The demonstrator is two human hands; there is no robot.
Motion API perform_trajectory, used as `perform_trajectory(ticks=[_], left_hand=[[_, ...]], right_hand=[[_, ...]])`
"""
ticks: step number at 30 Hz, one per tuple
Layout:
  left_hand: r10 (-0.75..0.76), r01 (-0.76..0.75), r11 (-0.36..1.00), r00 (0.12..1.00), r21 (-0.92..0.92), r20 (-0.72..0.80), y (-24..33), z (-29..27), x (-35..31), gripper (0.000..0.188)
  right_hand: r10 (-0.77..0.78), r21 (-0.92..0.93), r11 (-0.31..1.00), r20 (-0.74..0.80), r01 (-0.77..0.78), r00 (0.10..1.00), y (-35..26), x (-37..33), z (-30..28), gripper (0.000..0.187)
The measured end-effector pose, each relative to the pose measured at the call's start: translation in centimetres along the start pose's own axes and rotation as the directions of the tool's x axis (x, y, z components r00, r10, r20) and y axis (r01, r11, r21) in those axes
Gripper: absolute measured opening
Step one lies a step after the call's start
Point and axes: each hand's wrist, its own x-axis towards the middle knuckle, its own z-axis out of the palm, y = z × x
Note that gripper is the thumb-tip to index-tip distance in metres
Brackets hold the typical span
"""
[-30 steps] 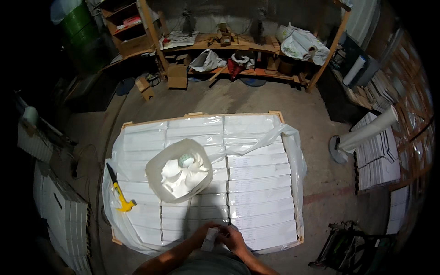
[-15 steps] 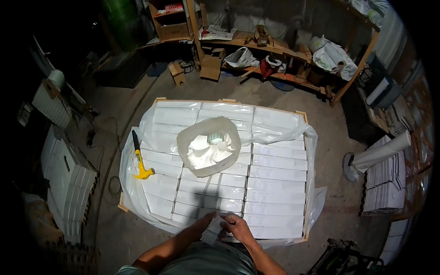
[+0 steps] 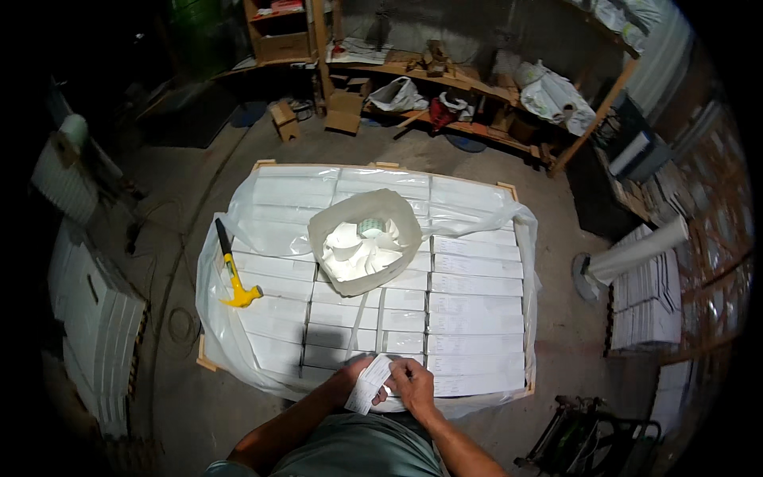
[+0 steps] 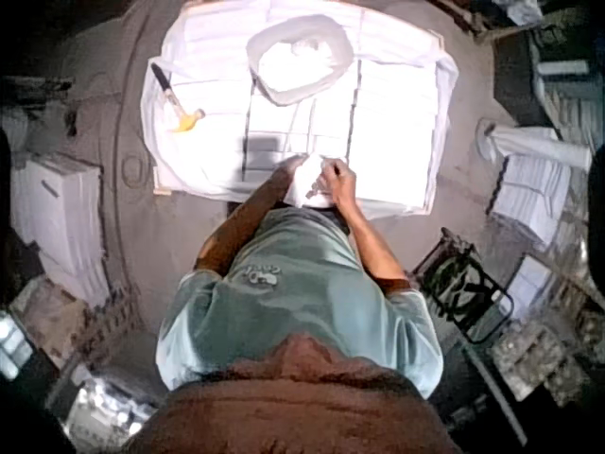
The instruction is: The person stands at a pallet of white boxes and repeatedly picks small white labels from a nearby bin, peels them, and places them on the boxes. The person handles labels one at a time and moves along the pallet to apply them to different boxes.
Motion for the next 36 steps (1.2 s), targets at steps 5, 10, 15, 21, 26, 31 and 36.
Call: perform_trajectory(ticks=[5, 10, 15, 21, 26, 31, 36], left_hand=[[-0.168, 0.188, 0.972, 0.975, -0.140, 0.144, 0.3, -5.4, -1.8, 0.051], [-0.155, 0.137, 0.987, 0.937, 0.080, 0.312, -0.6, -11.3, -3.5, 0.044], [-0.227, 0.191, 0.941, 0.968, 0.281, 0.102, 1.5, -8.5, -4.5, 0.028], [-0.247, 0.214, 0.916, 0.967, 0.340, 0.058, 3.6, -5.3, -5.8, 0.031], [-0.177, 0.181, 0.912, 0.983, 0.369, -0.045, 1.3, -5.8, -6.4, 0.039], [-0.200, 0.257, 0.887, 0.963, 0.384, -0.181, 0.6, -4.0, -7.2, 0.042], [-0.192, 0.275, 0.863, 0.954, 0.423, -0.229, 0.1, -3.4, -8.0, 0.048]], right_hand=[[0.096, 0.321, 0.947, -0.279, -0.002, 0.956, -0.3, -0.9, 3.8, 0.020], [0.176, 0.373, 0.926, -0.280, -0.062, 0.944, -1.4, -3.5, 6.5, 0.019], [0.159, 0.200, 0.973, -0.199, -0.119, 0.967, -1.3, -6.0, 8.7, 0.023], [0.251, 0.621, 0.747, 0.066, -0.237, 0.966, -1.1, -6.6, 7.9, 0.025], [0.179, 0.711, 0.639, 0.232, -0.293, 0.956, -0.3, -6.9, 6.6, 0.026], [0.213, 0.653, 0.689, 0.232, -0.314, 0.949, 0.5, -7.7, 5.9, 0.026], [0.185, 0.680, 0.647, 0.300, -0.346, 0.936, 1.4, -8.2, 5.6, 0.025]])
